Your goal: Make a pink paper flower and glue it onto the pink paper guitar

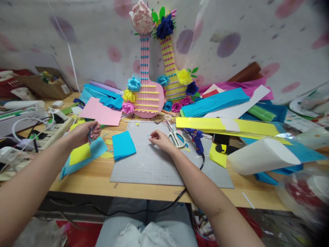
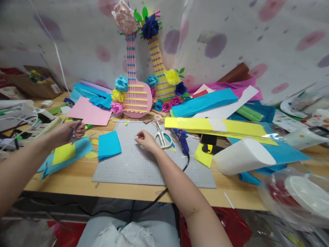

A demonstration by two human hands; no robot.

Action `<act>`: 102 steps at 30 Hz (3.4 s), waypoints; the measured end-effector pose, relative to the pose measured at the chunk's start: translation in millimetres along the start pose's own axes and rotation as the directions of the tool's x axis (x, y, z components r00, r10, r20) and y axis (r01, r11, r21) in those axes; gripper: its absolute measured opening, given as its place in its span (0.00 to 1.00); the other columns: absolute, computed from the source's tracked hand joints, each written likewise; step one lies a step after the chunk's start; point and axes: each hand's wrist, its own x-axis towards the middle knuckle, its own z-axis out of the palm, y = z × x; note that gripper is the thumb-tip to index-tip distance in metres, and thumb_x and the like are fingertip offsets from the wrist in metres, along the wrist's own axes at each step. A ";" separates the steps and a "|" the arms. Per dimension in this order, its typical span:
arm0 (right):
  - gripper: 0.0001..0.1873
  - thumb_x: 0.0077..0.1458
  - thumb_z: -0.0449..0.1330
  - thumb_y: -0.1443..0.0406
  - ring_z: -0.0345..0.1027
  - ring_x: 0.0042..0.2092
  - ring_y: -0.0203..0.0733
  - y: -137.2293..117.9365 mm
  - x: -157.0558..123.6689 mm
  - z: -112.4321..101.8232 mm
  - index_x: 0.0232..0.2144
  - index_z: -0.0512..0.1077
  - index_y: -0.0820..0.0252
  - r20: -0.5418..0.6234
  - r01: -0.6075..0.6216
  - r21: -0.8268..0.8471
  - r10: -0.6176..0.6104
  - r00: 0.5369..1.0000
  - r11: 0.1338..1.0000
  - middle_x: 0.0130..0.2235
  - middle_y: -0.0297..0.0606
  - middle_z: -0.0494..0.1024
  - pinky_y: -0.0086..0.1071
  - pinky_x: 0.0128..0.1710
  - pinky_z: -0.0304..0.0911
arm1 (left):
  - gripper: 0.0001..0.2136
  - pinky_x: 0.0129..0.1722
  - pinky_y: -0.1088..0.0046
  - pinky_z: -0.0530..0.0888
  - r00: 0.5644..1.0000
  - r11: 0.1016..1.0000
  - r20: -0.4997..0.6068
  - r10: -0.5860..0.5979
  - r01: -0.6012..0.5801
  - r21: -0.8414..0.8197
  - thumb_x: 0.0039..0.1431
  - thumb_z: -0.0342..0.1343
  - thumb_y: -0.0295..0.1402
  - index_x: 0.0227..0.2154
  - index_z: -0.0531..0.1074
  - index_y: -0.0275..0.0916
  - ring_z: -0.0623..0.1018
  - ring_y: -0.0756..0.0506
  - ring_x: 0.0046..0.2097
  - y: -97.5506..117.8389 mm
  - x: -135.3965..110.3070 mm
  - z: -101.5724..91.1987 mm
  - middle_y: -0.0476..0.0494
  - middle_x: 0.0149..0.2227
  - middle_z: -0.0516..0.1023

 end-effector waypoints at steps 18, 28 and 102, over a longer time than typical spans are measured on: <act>0.05 0.46 0.58 0.67 0.65 0.31 0.32 -1.6 -4.0 -2.7 0.30 0.67 0.61 0.003 0.067 -0.083 -0.067 0.998 0.994 0.30 0.31 0.71 0.28 0.34 0.62 | 0.14 0.35 0.70 0.73 0.989 0.580 0.093 0.112 -0.141 0.803 0.32 0.62 0.30 0.28 0.71 0.39 0.77 0.42 0.37 19.5 22.4 37.3 0.42 0.32 0.77; 0.06 0.45 0.59 0.66 0.65 0.30 0.33 4.9 -1.5 -0.5 0.29 0.67 0.60 -0.009 0.064 -0.052 -0.065 0.998 0.997 0.29 0.31 0.70 0.30 0.33 0.62 | 0.34 0.38 0.70 0.71 0.999 0.056 0.039 0.035 -0.041 0.998 0.28 0.63 0.41 0.45 0.67 0.36 0.75 0.38 0.43 -0.1 66.7 63.2 0.34 0.46 0.74; 0.06 0.37 0.61 0.69 0.66 0.31 0.32 -54.2 49.8 -17.7 0.24 0.69 0.61 -0.094 0.179 0.310 -0.157 0.983 0.934 0.27 0.30 0.72 0.30 0.37 0.64 | 0.29 0.55 0.57 0.60 0.725 0.327 0.027 0.688 -0.343 0.881 0.47 0.56 0.35 0.53 0.58 0.36 0.62 0.36 0.56 -68.1 62.6 93.9 0.35 0.52 0.65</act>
